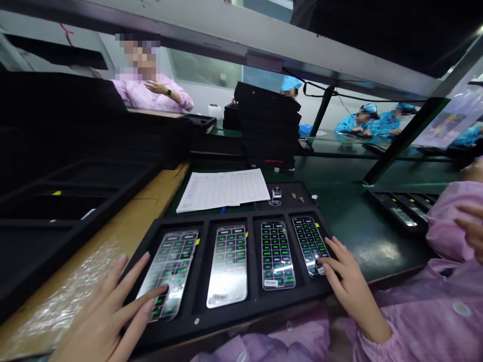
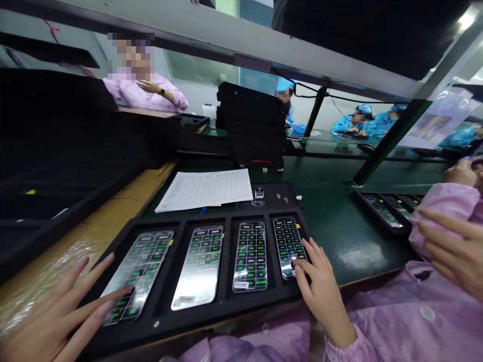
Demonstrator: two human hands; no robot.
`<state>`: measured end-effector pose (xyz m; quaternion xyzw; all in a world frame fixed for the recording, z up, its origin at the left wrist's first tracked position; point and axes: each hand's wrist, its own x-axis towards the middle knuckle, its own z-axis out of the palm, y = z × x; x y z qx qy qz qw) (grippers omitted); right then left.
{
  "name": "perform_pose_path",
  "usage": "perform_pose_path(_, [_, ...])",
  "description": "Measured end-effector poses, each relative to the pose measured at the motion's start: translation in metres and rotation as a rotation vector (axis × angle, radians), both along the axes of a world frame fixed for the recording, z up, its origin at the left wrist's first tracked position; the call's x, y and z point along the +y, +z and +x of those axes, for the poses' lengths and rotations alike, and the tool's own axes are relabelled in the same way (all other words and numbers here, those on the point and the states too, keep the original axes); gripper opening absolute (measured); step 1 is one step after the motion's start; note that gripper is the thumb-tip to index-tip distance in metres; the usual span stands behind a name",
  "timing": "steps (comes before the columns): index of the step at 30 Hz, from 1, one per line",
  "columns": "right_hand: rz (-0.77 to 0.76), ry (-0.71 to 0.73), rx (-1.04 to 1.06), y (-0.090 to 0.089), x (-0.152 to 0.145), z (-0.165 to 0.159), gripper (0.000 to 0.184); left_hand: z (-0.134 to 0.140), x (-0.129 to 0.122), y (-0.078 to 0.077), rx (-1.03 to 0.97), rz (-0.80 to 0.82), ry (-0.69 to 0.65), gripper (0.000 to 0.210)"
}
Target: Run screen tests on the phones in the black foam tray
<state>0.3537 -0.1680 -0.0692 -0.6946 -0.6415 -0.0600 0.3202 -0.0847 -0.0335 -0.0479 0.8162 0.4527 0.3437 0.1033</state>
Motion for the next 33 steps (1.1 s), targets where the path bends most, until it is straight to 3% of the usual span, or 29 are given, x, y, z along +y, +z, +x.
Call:
perform_pose_path(3, [-0.033, -0.082, -0.008, -0.004, 0.01, 0.007, 0.041, 0.002, 0.013, 0.003, 0.076, 0.009, 0.119, 0.03])
perform_pose_path(6, [-0.019, -0.162, 0.005, -0.002, 0.017, 0.004, 0.047, 0.01, 0.015, 0.012, 0.097, 0.012, 0.207, 0.034])
perform_pose_path(8, [-0.013, -0.066, 0.031, 0.003, 0.018, -0.009, 0.045, 0.019, 0.007, 0.018, 0.094, 0.014, 0.109, 0.035])
perform_pose_path(13, [-0.097, 0.3, -0.011, 0.015, 0.021, -0.05, 0.035, 0.06, -0.022, 0.027, 0.199, -0.053, -0.327, 0.04])
perform_pose_path(15, [-0.095, 0.344, -0.063, 0.014, 0.026, -0.059, 0.035, 0.076, -0.027, 0.031, 0.281, -0.13, -0.376, 0.041])
perform_pose_path(18, [-0.059, 0.35, -0.11, 0.007, 0.033, -0.061, 0.035, 0.089, -0.03, 0.04, 0.326, -0.208, -0.347, 0.042])
perform_pose_path(24, [-0.007, 0.468, -0.129, -0.01, 0.029, -0.046, 0.03, 0.084, -0.041, 0.048, 0.263, -0.278, -0.429, 0.035])
perform_pose_path(28, [-0.05, 0.421, -0.107, -0.022, 0.034, -0.038, 0.035, 0.089, -0.038, 0.042, 0.247, -0.285, -0.313, 0.038])
perform_pose_path(33, [-0.044, 0.108, -0.11, -0.029, 0.042, -0.033, 0.053, 0.085, -0.023, 0.031, 0.211, -0.169, -0.008, 0.053])
